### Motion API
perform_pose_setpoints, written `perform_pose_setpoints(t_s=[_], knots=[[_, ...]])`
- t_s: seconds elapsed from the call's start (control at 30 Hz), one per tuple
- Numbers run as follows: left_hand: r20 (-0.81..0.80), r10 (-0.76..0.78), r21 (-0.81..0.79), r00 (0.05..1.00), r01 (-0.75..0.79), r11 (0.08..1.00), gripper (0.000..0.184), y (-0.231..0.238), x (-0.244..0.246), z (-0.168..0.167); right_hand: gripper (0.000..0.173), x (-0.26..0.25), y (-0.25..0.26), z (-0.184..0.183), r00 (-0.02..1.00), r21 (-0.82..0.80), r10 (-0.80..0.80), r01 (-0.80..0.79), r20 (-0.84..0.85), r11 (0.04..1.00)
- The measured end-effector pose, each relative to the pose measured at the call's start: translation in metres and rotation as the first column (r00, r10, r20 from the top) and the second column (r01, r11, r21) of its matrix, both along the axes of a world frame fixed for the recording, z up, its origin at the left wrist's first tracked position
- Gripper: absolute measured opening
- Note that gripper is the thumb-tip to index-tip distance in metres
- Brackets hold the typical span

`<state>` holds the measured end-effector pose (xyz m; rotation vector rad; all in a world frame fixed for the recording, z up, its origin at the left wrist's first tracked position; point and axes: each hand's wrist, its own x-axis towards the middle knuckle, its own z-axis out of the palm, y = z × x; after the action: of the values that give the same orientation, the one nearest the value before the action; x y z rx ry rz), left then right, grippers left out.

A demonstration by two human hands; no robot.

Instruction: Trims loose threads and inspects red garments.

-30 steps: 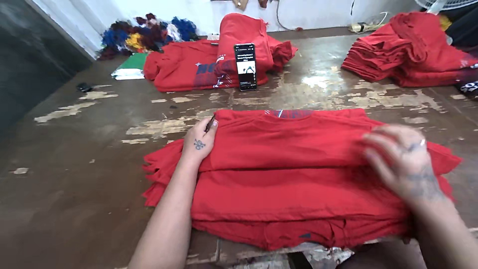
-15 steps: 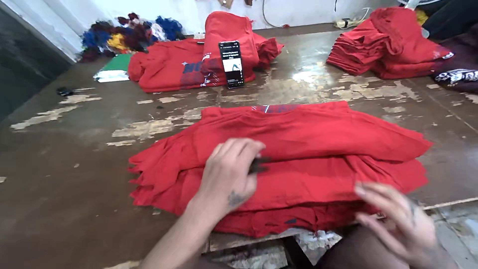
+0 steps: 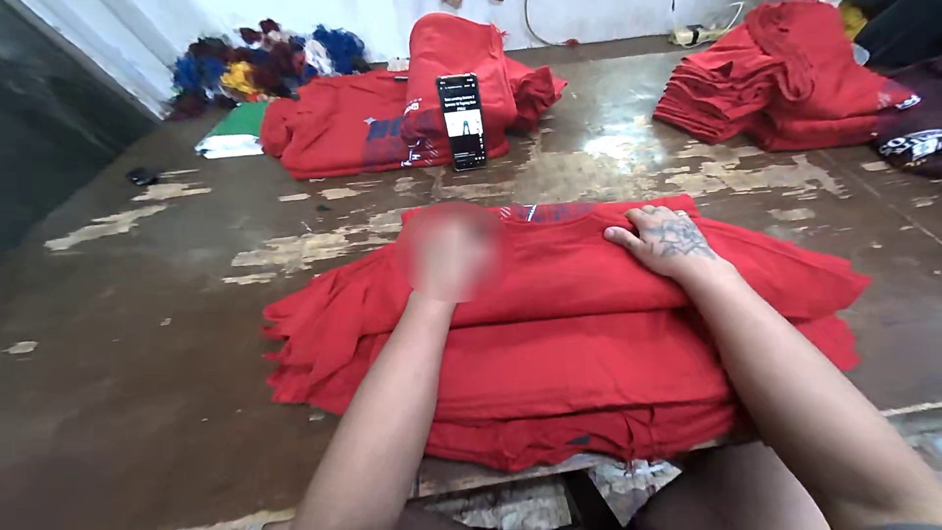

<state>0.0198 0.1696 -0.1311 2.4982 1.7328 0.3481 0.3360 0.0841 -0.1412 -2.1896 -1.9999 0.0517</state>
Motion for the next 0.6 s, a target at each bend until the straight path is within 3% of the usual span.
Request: perform_pose_setpoints(t_s=[0.3, 0.43, 0.53, 0.6], knots=[[-0.057, 0.000, -0.208, 0.998, -0.012, 0.978, 0.049, 0.013, 0.002, 0.015, 0.083, -0.006, 0.014, 0.021, 0.987, -0.244, -0.130, 0.105, -0.089, 0.964], [-0.093, -0.073, -0.251, 0.993, 0.048, 0.967, 0.054, 0.017, -0.003, 0.024, 0.085, -0.008, 0.016, 0.030, 0.982, -0.310, -0.161, 0.124, -0.099, 0.943], [-0.035, -0.230, -0.196, 0.973, 0.219, 0.956, 0.046, -0.026, -0.031, 0.052, 0.071, -0.019, -0.032, 0.060, 0.980, -0.269, -0.051, -0.003, -0.194, 0.963], [0.066, -0.332, -0.309, 0.941, 0.335, 0.890, 0.046, -0.092, -0.067, 0.092, 0.065, -0.031, -0.108, 0.081, 0.953, -0.114, 0.164, -0.198, -0.253, 0.973]])
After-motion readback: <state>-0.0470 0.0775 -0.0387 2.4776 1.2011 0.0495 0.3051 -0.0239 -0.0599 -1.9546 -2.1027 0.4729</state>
